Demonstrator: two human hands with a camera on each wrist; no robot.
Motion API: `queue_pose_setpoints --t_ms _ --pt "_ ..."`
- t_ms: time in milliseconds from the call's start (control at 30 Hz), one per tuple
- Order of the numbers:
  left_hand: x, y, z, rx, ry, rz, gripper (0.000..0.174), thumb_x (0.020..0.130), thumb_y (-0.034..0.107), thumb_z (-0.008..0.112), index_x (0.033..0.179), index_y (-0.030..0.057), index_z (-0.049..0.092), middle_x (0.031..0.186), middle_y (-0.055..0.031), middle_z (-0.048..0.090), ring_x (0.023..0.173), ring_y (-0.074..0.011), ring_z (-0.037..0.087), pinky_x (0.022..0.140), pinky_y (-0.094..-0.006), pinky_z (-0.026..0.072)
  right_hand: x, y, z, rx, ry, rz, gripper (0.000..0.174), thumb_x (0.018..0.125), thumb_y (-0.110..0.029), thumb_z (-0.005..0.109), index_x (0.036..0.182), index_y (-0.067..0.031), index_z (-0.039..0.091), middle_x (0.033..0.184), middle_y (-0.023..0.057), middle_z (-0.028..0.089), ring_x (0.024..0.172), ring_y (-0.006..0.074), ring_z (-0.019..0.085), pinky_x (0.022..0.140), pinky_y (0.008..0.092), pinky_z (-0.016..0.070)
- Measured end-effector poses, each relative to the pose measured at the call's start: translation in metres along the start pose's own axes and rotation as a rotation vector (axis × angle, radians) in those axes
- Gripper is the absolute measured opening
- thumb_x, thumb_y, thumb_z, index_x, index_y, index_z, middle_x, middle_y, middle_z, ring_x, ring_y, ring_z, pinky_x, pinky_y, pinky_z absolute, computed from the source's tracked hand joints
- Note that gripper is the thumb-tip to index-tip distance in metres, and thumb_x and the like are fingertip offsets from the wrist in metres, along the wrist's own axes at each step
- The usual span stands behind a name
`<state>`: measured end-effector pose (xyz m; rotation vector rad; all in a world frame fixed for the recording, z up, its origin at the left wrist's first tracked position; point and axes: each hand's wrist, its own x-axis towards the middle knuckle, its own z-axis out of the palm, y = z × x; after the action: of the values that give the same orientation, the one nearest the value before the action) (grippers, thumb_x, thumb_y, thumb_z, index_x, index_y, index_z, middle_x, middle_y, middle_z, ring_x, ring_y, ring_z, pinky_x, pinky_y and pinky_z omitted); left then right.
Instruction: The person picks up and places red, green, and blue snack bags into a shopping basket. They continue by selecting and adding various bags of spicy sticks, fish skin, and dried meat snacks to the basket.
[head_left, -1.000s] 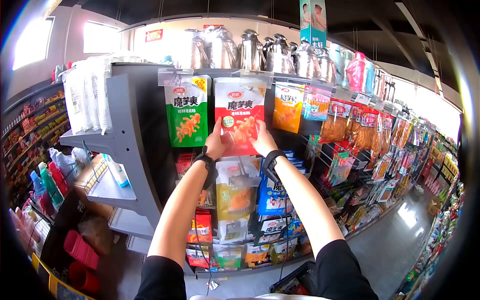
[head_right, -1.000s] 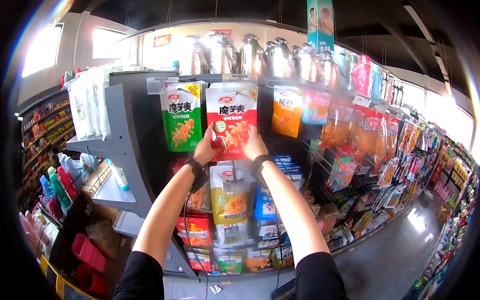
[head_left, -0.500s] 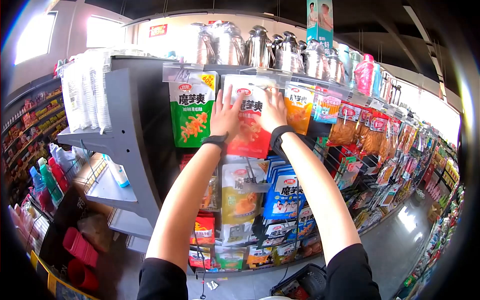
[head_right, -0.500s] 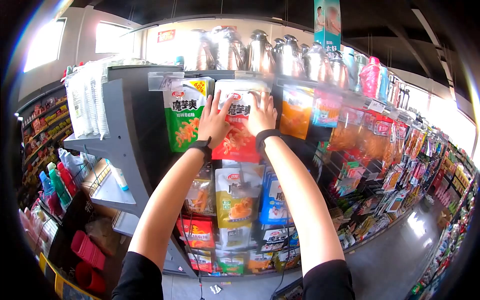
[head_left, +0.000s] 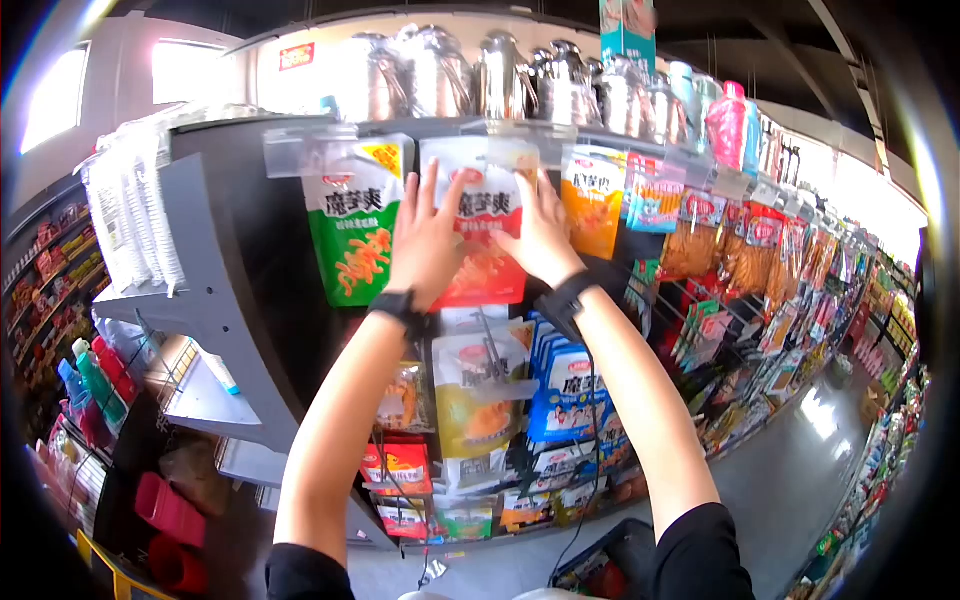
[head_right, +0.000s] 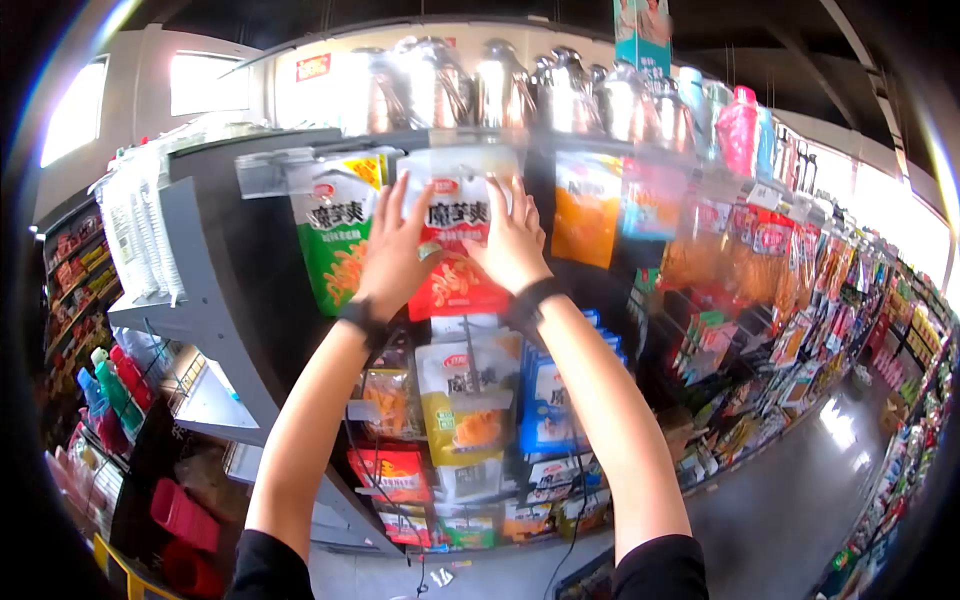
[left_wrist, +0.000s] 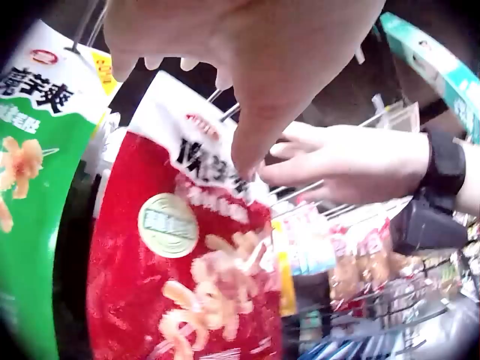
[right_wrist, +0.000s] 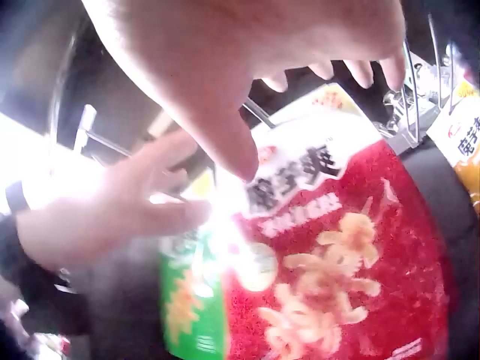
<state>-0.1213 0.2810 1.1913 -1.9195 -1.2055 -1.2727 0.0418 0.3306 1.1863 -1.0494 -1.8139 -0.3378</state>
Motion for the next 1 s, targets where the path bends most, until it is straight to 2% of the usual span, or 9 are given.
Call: queue_pose_setpoints --t_ms 100,167,267,300,367,467,533,667,1000 --pt "-0.065 0.033 -0.056 -0.202 -0.108 0.013 0.073 0.065 0.001 0.069 0.131 0.0126 0.037 0.139 -0.0170 0.023 0.127 -0.0374 0.024 0.102 -0.0433 0.0267 -0.084 -0.016 -0.052 0.336 0.008 -0.167 0.061 0.076 -0.011 0.063 0.129 -0.0042 0.032 0.134 0.0215 0.029 0.121 0.0366 0.033 0.100 0.0407 0.0289" --pt "-0.128 0.055 -0.088 -0.294 -0.229 -0.043 0.070 0.063 -0.003 0.068 0.127 0.0100 0.041 0.138 -0.0190 0.025 0.125 -0.0378 0.028 0.101 -0.0426 0.0283 -0.169 -0.034 -0.088 0.562 -0.209 -0.015 0.055 0.078 -0.005 0.060 0.127 -0.0031 0.036 0.128 0.0164 0.040 0.117 0.0266 0.043 0.097 0.0366 0.0343" --pt "-0.242 0.073 -0.114 -0.583 -0.531 -0.184 0.045 0.060 0.000 0.067 0.104 0.0058 0.056 0.123 -0.0174 0.044 0.119 -0.0350 0.037 0.094 -0.0434 0.0346 -0.312 -0.038 -0.112 0.802 -0.645 0.297 0.040 0.080 -0.004 0.059 0.118 -0.0025 0.047 0.116 0.0111 0.052 0.105 0.0186 0.052 0.087 0.0314 0.0428" --pt "-0.273 0.085 -0.115 -0.679 -0.551 -0.288 0.035 0.065 0.001 0.065 0.099 0.0067 0.058 0.112 -0.0150 0.053 0.109 -0.0309 0.047 0.089 -0.0398 0.0391 -0.364 -0.042 -0.111 0.811 -0.673 0.486 0.030 0.080 -0.005 0.060 0.109 -0.0010 0.054 0.107 0.0096 0.057 0.098 0.0163 0.056 0.082 0.0284 0.0453" --pt "-0.366 0.103 -0.108 -0.701 -0.828 -0.605 0.027 0.081 0.005 0.055 0.108 0.0053 0.056 0.119 -0.0168 0.049 0.114 -0.0307 0.045 0.093 -0.0375 0.0365 -0.470 -0.045 -0.108 0.809 -0.636 0.843 0.021 0.081 -0.006 0.059 0.101 0.0001 0.058 0.094 0.0082 0.062 0.083 0.0152 0.061 0.074 0.0260 0.0480" --pt "-0.419 0.135 -0.094 -0.954 -0.951 -0.764 0.026 0.081 0.004 0.054 0.107 0.0044 0.056 0.107 -0.0142 0.057 0.097 -0.0301 0.056 0.082 -0.0341 0.0439 -0.566 -0.061 -0.117 0.592 -0.565 1.198 0.014 0.086 -0.005 0.052 0.097 0.0026 0.058 0.088 0.0062 0.064 0.080 0.0110 0.060 0.074 0.0236 0.0466" --pt "-0.450 0.153 -0.085 -0.992 -1.144 -0.885 0.023 0.081 0.010 0.057 0.104 0.0089 0.058 0.100 -0.0096 0.058 0.091 -0.0253 0.057 0.077 -0.0338 0.0442 -0.600 -0.065 -0.114 0.567 -0.470 1.257 0.014 0.084 -0.012 0.056 0.093 -0.0023 0.061 0.079 0.0105 0.064 0.069 0.0154 0.063 0.063 0.0258 0.0477" --pt "-0.472 0.167 -0.050 -1.213 -1.225 -0.345 0.022 0.084 0.012 0.051 0.104 0.0036 0.056 0.096 -0.0138 0.058 0.090 -0.0304 0.056 0.077 -0.0342 0.0448 -0.601 -0.068 -0.127 0.440 -0.608 1.206 0.018 0.084 -0.013 0.055 0.099 -0.0038 0.058 0.082 0.0134 0.064 0.073 0.0249 0.063 0.066 0.0307 0.0480" --pt "-0.463 0.242 -0.018 -0.940 -1.333 -0.633 0.018 0.082 0.003 0.055 0.099 0.0024 0.061 0.095 -0.0098 0.062 0.079 -0.0171 0.058 0.072 -0.0262 0.0463 -0.673 -0.043 -0.180 0.458 -0.574 1.171 0.014 0.083 -0.016 0.056 0.091 -0.0054 0.059 0.076 0.0146 0.060 0.069 0.0262 0.059 0.061 0.0325 0.0450"
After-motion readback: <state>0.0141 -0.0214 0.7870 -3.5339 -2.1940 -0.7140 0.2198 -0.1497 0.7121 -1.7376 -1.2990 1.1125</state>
